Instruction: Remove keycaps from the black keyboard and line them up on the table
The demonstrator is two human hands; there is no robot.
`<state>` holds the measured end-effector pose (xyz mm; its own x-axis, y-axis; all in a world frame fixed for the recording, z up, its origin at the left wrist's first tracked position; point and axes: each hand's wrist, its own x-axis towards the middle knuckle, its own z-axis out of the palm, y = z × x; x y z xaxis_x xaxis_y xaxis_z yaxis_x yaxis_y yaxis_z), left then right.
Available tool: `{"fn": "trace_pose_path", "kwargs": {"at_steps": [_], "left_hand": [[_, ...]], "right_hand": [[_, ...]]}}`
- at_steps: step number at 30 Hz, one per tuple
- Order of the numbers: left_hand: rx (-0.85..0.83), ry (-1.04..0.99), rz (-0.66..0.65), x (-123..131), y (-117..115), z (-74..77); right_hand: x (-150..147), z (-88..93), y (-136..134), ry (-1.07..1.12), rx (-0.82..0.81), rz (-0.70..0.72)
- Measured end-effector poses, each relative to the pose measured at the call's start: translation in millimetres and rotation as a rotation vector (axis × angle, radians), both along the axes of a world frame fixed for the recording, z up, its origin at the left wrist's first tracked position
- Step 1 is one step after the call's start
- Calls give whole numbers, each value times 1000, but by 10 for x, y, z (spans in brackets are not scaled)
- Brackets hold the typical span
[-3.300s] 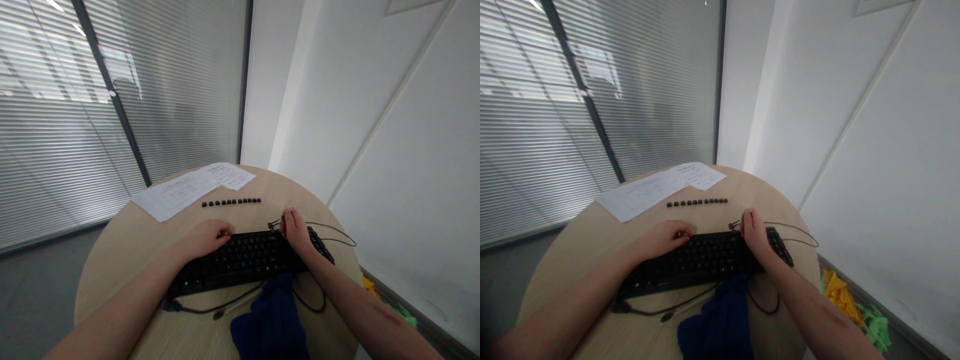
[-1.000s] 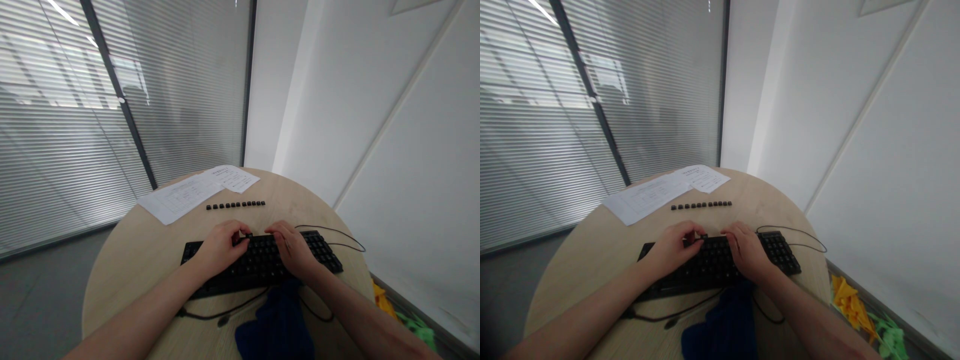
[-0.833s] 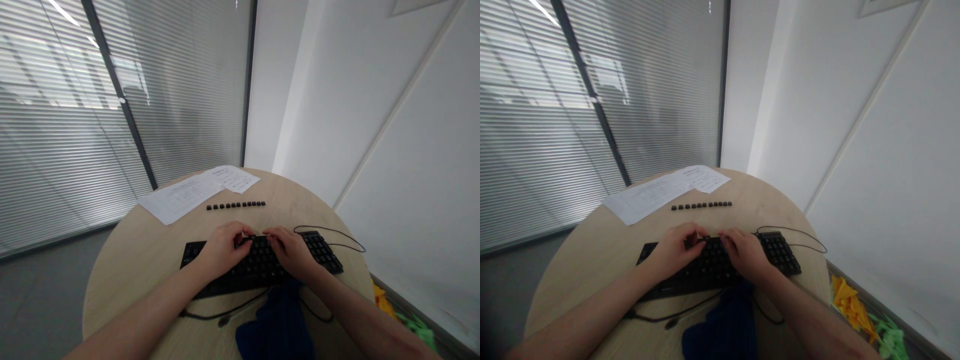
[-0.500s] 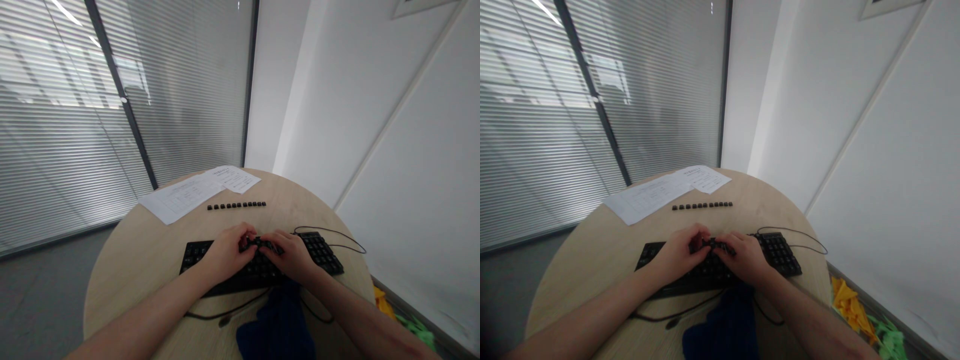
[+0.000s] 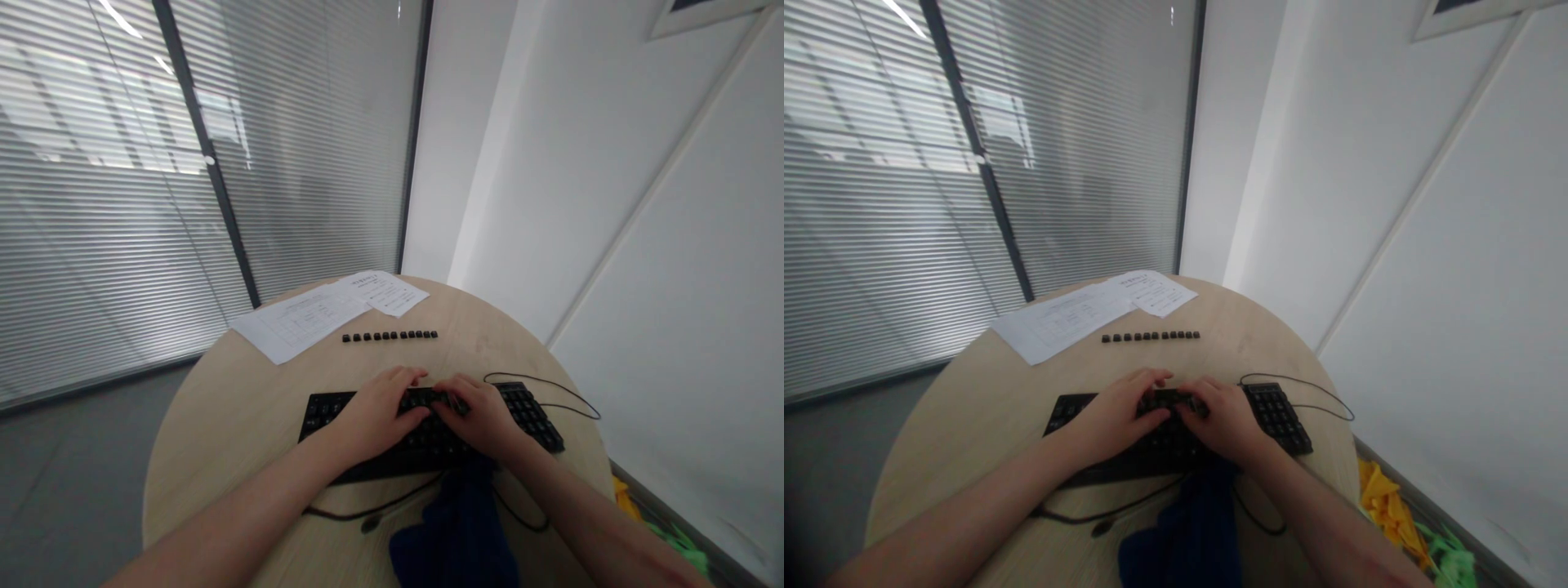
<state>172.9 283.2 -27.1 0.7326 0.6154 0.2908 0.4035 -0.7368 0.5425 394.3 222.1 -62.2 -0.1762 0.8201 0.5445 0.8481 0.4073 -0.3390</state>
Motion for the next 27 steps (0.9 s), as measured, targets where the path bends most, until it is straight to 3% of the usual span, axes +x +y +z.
{"fn": "trace_pose_path", "kwargs": {"at_steps": [5, 9, 13, 19, 27], "left_hand": [[106, 146, -3, -73, 122, -43], [140, 247, 10, -98, 204, -56], [141, 307, 20, -109, 221, -36], [131, 339, 38, -148, 277, -53], [111, 341, 44, -165, 317, -69]], "right_hand": [[451, 90, 198, -88, -57, -254], [806, 151, 531, -159, -224, -357], [996, 129, 967, -188, -432, -378], [1066, 67, 1539, -218, -494, -343], [1004, 50, 1844, -259, -570, -262]]}}
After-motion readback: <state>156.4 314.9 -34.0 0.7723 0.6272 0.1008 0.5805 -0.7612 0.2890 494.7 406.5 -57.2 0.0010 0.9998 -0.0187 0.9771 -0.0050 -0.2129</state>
